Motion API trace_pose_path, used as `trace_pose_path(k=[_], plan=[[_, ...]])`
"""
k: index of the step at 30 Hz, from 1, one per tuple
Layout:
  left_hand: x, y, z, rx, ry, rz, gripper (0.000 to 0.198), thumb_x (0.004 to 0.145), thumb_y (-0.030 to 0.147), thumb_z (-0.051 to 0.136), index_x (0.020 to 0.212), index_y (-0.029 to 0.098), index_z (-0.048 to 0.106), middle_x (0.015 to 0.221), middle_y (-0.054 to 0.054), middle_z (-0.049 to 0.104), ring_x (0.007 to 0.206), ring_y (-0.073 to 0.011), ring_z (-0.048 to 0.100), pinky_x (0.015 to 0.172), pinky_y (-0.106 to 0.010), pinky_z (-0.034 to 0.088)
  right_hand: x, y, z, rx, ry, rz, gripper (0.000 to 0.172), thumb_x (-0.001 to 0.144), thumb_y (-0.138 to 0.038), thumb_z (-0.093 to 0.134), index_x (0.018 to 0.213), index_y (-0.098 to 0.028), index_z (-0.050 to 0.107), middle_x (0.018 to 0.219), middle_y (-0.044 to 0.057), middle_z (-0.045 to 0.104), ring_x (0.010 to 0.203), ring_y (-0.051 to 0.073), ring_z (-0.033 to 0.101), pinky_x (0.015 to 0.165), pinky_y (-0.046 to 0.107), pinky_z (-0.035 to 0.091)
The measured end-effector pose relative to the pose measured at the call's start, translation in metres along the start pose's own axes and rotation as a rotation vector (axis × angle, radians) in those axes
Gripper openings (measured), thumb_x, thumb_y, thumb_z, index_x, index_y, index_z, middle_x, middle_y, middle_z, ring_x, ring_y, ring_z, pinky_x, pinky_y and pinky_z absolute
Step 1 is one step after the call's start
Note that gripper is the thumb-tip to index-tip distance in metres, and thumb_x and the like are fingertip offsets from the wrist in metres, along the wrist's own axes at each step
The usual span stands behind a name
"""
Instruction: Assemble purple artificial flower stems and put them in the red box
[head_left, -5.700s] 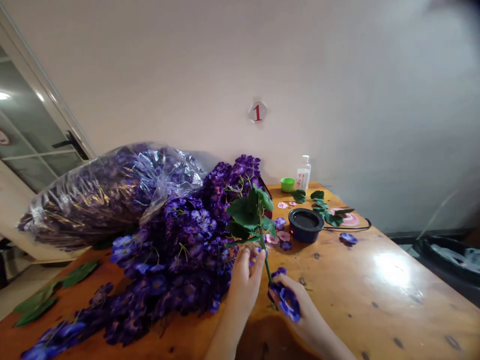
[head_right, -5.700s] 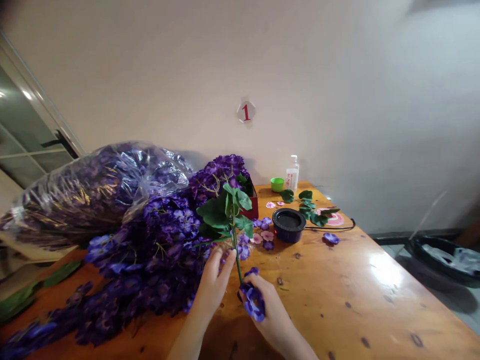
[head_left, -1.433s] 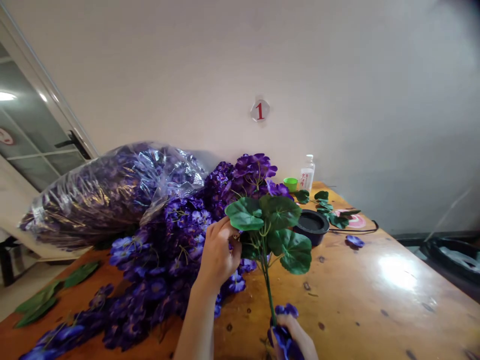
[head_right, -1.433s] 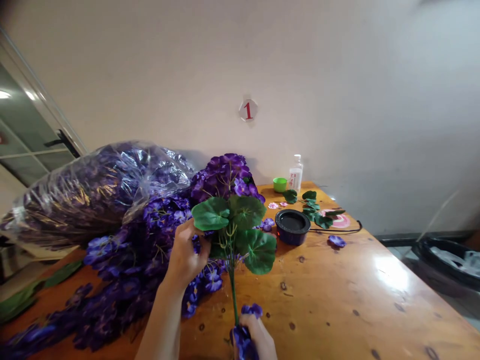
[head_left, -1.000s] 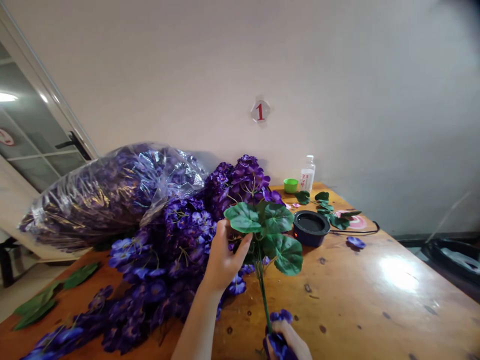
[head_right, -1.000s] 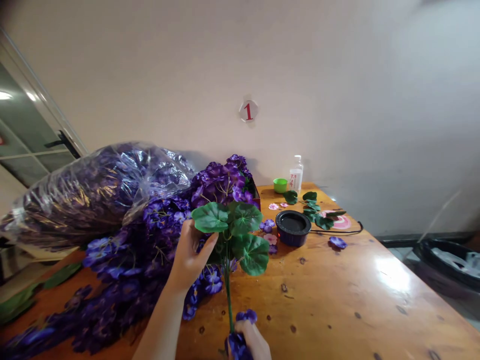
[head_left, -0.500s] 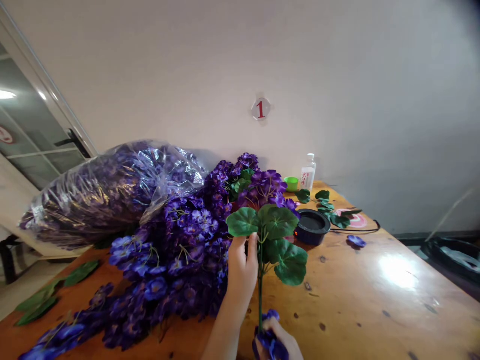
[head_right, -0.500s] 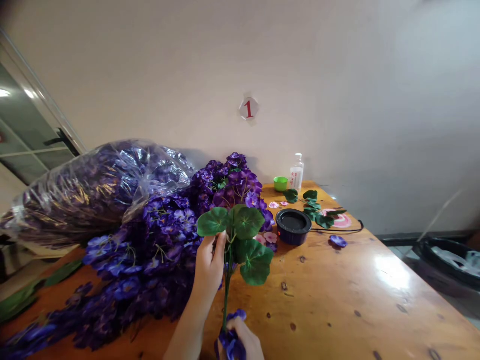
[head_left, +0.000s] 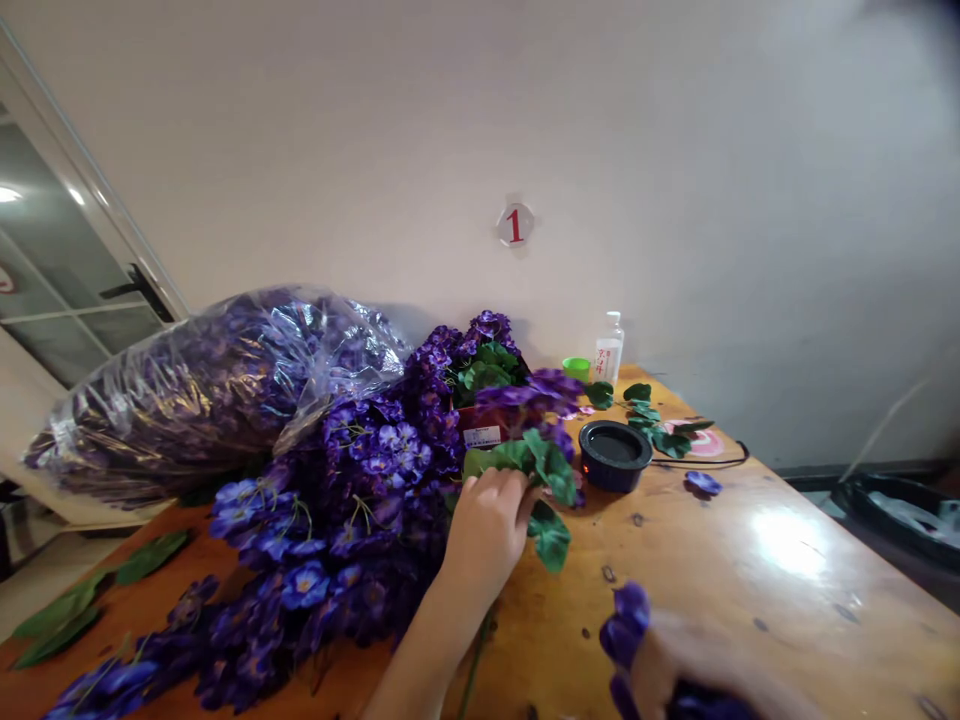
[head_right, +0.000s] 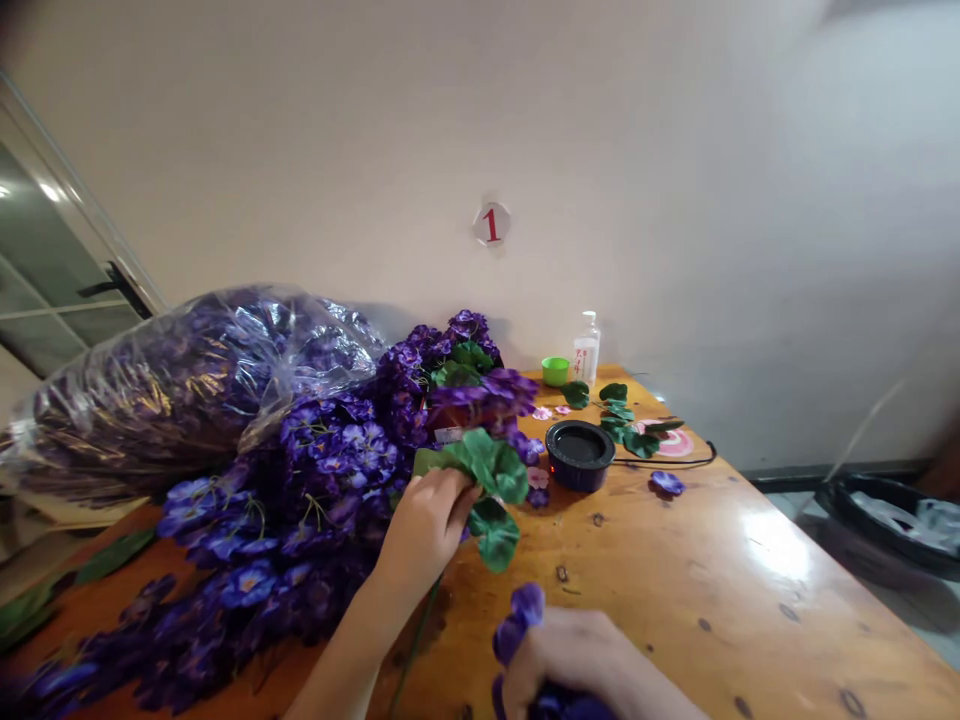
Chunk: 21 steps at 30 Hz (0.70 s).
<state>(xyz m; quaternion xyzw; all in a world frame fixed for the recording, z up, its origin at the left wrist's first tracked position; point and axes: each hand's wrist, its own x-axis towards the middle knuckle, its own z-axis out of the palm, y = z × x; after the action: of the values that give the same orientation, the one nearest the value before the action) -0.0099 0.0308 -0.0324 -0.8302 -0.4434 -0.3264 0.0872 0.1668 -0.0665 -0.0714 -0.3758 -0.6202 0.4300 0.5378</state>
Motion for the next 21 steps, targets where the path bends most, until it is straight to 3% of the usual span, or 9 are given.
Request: trace_pose_path(k=[4,7,9,11,15,18,21], plan=[[-0.003,0.008,0.000,0.092,-0.174,0.175,0.014,0.090,0.017,0.048,0.078,0.018,0.055,0.073,-0.002,0.060,0.075,-0.0199,0.053,0.065,-0.032,0.036,0.038,-0.052,-0.001,0.076,0.024,-0.032,0.024,0.068,-0.044,0.071,0.072,-0.023,0.060,0.067,-0.001,0.056,0.054,0.012,0.051,0.047,0.024,0.040],[-0.005,0.008,-0.002,0.067,-0.234,0.226,0.015,0.091,0.019,0.047,0.079,0.019,0.055,0.073,-0.002,0.060,0.077,-0.0195,0.053,0.065,-0.031,0.036,0.073,-0.057,0.003,0.309,0.083,0.054,0.024,0.080,-0.043,0.062,0.076,-0.022,0.052,0.062,-0.005,0.046,0.043,0.006,0.038,0.040,0.020,0.029],[-0.007,0.005,-0.003,-0.007,-0.186,0.218,0.016,0.093,0.022,0.046,0.081,0.019,0.055,0.073,-0.001,0.060,0.076,-0.0181,0.053,0.066,-0.030,0.037,0.088,-0.042,0.005,0.374,0.118,0.105,0.023,0.080,-0.043,0.062,0.077,-0.022,0.051,0.065,-0.005,0.045,0.046,0.006,0.039,0.042,0.020,0.030],[-0.008,0.000,-0.003,-0.066,-0.067,0.198,0.019,0.095,0.024,0.042,0.082,0.018,0.055,0.073,-0.001,0.060,0.075,-0.0169,0.054,0.066,-0.029,0.037,0.093,-0.023,0.005,0.397,0.130,0.163,0.023,0.081,-0.043,0.062,0.078,-0.023,0.052,0.069,-0.004,0.046,0.051,0.008,0.041,0.046,0.021,0.034],[-0.010,-0.009,0.004,-0.031,0.107,0.204,0.026,0.097,0.025,0.035,0.083,0.019,0.056,0.069,-0.001,0.060,0.068,-0.0156,0.053,0.064,-0.027,0.036,0.078,-0.013,-0.001,0.363,0.141,0.212,0.026,0.082,-0.048,0.059,0.077,-0.024,0.051,0.070,-0.004,0.047,0.049,0.009,0.039,0.045,0.023,0.032],[-0.013,-0.014,0.011,0.041,0.107,0.213,0.030,0.098,0.027,0.032,0.080,0.019,0.055,0.063,0.000,0.057,0.058,-0.0149,0.050,0.059,-0.026,0.035,0.069,-0.030,-0.025,0.278,0.244,0.167,0.028,0.081,-0.052,0.058,0.077,-0.025,0.048,0.072,-0.003,0.051,0.050,0.009,0.043,0.043,0.021,0.028],[-0.016,-0.016,0.015,0.098,0.099,0.228,0.032,0.098,0.028,0.031,0.078,0.020,0.055,0.059,0.000,0.055,0.054,-0.0150,0.049,0.055,-0.026,0.034,0.090,-0.035,-0.070,-0.011,0.426,-0.013,0.031,0.084,-0.055,0.050,0.077,-0.025,0.045,0.070,-0.001,0.050,0.058,0.013,0.050,0.044,0.021,0.031]])
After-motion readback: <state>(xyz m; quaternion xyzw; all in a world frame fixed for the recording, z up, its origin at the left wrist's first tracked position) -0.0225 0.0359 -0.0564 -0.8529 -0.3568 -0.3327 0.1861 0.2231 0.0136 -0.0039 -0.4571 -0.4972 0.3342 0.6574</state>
